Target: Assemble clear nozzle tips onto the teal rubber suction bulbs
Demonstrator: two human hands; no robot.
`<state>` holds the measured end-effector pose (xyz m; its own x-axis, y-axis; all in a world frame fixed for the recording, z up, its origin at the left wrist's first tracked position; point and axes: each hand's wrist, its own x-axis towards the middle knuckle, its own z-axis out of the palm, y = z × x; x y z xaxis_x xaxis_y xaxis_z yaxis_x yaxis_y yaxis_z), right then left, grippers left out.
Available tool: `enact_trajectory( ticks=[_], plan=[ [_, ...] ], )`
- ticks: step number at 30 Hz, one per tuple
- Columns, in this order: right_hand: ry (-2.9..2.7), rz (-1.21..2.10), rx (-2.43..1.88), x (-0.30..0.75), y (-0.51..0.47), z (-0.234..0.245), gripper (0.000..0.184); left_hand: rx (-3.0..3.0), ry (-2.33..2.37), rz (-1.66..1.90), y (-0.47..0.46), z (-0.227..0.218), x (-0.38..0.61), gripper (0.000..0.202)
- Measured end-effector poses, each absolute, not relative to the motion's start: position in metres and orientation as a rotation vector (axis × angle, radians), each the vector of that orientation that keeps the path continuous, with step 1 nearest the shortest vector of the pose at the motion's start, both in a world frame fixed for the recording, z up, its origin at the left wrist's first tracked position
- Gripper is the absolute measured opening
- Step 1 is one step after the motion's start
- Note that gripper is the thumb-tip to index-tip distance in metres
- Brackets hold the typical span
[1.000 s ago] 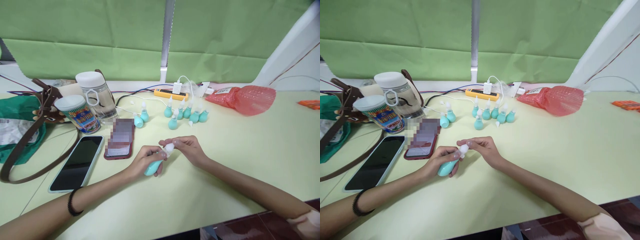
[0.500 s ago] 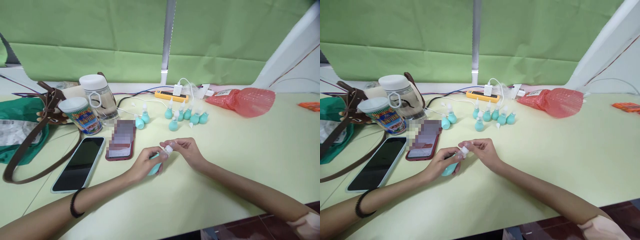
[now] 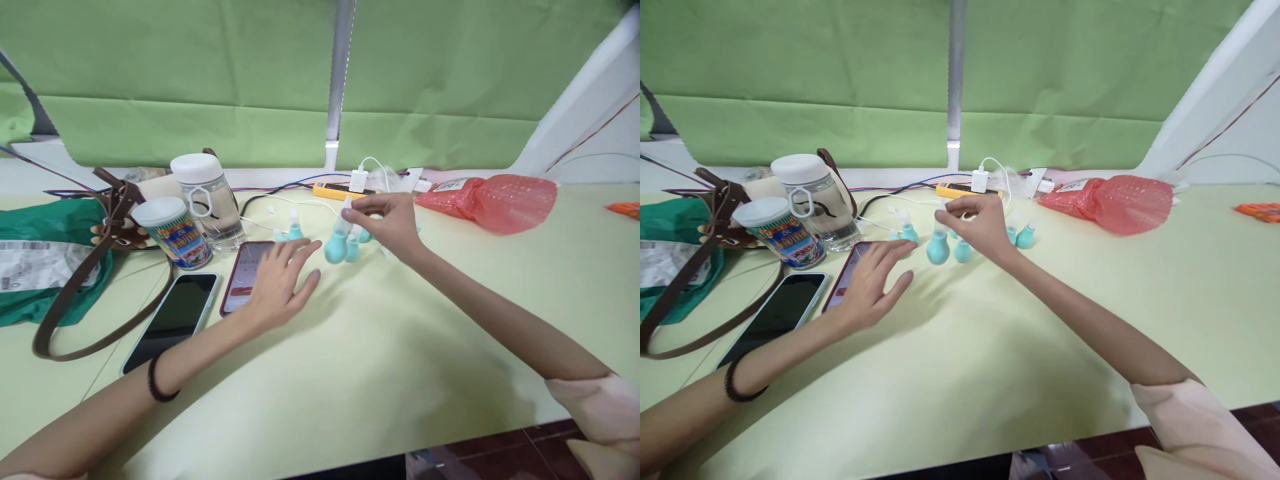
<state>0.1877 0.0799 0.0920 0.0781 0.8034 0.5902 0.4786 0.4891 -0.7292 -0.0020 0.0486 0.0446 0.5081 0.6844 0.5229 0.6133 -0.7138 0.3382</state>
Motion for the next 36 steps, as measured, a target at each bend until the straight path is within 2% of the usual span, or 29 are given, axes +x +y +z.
enact_trajectory(
  ticks=[4, 8, 12, 18, 23, 29, 32, 36],
  plan=[
    [-1.805, 0.044, -1.234, 0.195, 0.121, 0.09, 0.012, 2.886, 1.719, 0.732, 0.093, 0.056, -0.007, 0.032],
    [-2.006, -0.14, -1.43, 0.193, 0.142, 0.077, 0.015, 2.885, 1.83, 0.398, 0.126, 0.048, -0.006, 0.036],
    [-2.107, -0.181, -1.589, 0.192, 0.149, 0.074, 0.02, 2.853, 1.846, 0.304, 0.135, 0.035, -0.002, 0.037],
    [-2.093, -0.229, -1.664, 0.197, 0.157, 0.078, 0.026, 2.823, 1.858, 0.357, 0.13, 0.033, 0.0, 0.03],
    [-2.015, -0.106, -1.568, 0.203, 0.146, 0.093, 0.03, 2.752, 1.84, 0.452, 0.12, 0.05, -0.004, 0.032],
    [-1.857, -0.128, -1.378, 0.233, 0.118, 0.111, 0.025, 2.333, 1.417, 0.856, 0.117, 0.061, -0.006, 0.023],
    [-1.743, -0.177, -1.452, 0.257, 0.105, 0.098, 0.02, 2.118, 1.26, 0.975, 0.116, 0.051, 0.0, 0.025],
    [-1.976, -0.104, -1.749, 0.282, 0.088, 0.058, 0.015, 2.203, 1.211, 1.032, 0.113, 0.034, 0.015, 0.043]
  ],
)
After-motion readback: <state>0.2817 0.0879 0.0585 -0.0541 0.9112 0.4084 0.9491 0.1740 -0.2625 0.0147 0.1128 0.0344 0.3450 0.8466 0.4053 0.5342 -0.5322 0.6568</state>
